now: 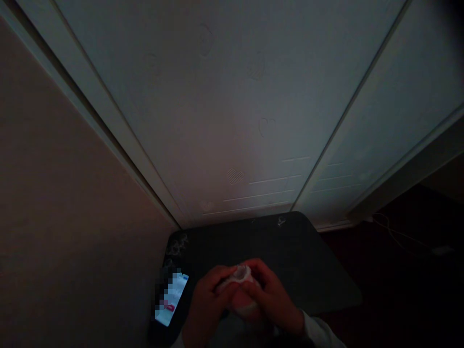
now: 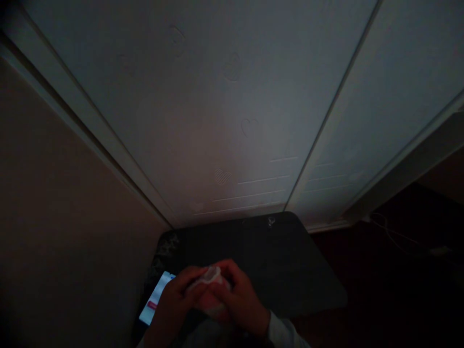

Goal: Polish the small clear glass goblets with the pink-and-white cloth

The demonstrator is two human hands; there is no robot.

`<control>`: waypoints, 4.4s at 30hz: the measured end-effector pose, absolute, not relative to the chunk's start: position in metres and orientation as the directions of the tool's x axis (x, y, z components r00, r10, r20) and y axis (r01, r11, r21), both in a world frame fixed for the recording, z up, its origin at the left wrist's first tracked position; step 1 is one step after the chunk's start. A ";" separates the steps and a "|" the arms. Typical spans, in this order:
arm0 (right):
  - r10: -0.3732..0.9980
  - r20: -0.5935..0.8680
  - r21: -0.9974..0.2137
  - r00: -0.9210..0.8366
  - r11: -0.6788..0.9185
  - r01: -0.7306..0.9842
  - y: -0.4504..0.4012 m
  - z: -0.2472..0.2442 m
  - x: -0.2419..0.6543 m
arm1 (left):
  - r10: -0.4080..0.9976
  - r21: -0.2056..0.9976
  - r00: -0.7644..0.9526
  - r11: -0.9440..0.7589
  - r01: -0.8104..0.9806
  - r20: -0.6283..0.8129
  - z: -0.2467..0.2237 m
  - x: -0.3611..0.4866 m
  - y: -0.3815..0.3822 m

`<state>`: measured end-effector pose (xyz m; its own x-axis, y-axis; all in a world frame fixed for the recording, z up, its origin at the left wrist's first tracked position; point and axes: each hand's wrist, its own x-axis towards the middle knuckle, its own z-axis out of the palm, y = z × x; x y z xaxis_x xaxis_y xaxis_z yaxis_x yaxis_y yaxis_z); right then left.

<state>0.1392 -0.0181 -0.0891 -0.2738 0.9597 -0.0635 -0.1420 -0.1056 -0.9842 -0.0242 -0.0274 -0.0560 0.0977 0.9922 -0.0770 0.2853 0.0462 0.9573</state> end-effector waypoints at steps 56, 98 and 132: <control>0.934 0.031 -0.963 -0.356 -0.067 -0.259 -0.019 -0.095 0.145 | 0.996 0.968 0.068 0.035 0.247 -0.053 -0.062 -0.022 -0.031; 0.877 0.288 -0.952 -0.384 0.307 -0.014 -0.014 -0.098 0.153 | 0.984 0.953 -0.036 0.180 0.243 -0.176 -0.066 -0.016 -0.030; 0.853 0.286 -0.935 -0.437 0.348 0.067 -0.014 -0.084 0.154 | 0.961 0.983 -0.249 0.150 0.102 -0.120 -0.085 -0.019 -0.036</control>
<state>0.1545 -0.0141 -0.0838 -0.4369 0.8529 0.2857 0.0668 0.3475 -0.9353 -0.0192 -0.0361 -0.0854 -0.2485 0.9611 -0.1204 0.1020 0.1496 0.9835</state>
